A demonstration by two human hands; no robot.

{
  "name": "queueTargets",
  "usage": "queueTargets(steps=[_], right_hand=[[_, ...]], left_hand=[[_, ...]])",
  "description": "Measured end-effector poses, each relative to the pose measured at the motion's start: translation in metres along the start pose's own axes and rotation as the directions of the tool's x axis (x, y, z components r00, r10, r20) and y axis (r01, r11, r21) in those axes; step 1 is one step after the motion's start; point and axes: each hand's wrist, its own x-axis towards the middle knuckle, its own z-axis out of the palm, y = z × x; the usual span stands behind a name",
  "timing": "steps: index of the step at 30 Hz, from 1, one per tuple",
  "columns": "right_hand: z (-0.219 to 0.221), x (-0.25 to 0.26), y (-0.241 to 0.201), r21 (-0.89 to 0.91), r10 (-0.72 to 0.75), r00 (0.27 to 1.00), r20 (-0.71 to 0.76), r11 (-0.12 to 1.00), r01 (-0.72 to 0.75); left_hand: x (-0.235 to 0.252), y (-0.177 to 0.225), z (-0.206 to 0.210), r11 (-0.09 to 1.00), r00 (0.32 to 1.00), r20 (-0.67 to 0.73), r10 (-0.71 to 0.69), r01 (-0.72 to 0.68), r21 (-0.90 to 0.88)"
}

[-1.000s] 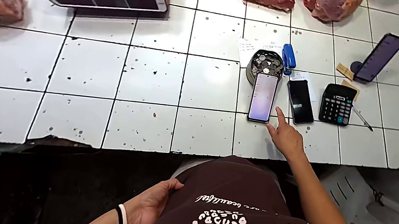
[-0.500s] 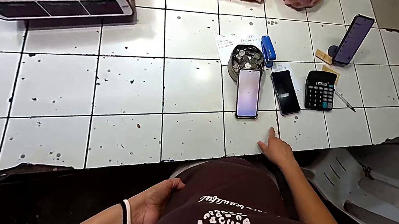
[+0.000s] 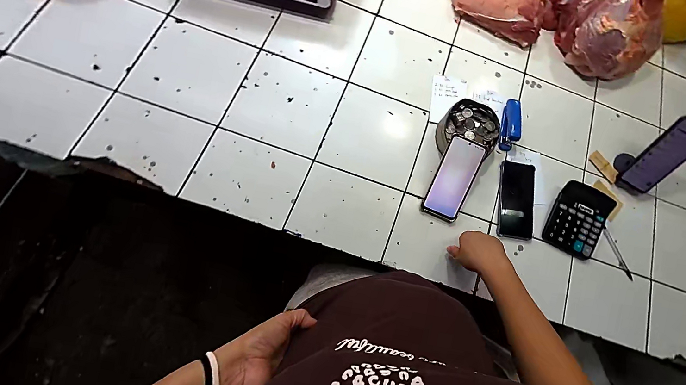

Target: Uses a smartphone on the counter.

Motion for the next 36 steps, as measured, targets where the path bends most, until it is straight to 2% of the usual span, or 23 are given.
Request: queueTargets(steps=[2,5,7,14,19,26,31,36], right_hand=[[0.002,0.018,0.013,-0.018,-0.071,0.997,-0.002,0.997,0.071],[0.004,0.051,0.039,0.059,-0.246,0.969,0.002,0.968,0.246],[0.001,0.063,0.047,0.090,-0.311,0.950,0.007,0.947,0.309],[-0.002,0.074,0.053,0.081,-0.366,0.930,0.003,0.928,0.365],[-0.006,0.079,0.053,0.069,-0.386,0.922,0.029,0.921,0.383],[-0.001,0.072,0.059,0.038,-0.406,0.913,-0.038,0.912,0.407],[0.010,0.062,0.064,0.040,-0.396,0.908,-0.136,0.913,0.405],[0.020,0.055,0.066,0.123,-0.351,0.915,-0.200,0.917,0.379]], left_hand=[[-0.001,-0.017,0.005,0.998,1.000,-0.013,0.017,-0.018,-0.056],[0.003,-0.044,0.011,0.986,0.999,-0.017,0.039,-0.041,-0.164],[0.005,-0.062,0.016,0.968,0.998,-0.029,0.047,-0.053,-0.244],[0.020,-0.126,0.028,0.895,0.992,-0.087,0.095,-0.123,-0.428],[0.026,-0.152,0.038,0.835,0.987,-0.111,0.114,-0.156,-0.527],[0.039,-0.151,0.039,0.841,0.998,-0.028,0.054,-0.060,-0.538],[0.015,-0.119,0.054,0.907,0.994,-0.104,0.047,-0.086,-0.412],[0.007,-0.091,0.051,0.951,0.990,-0.132,0.055,-0.092,-0.296]])
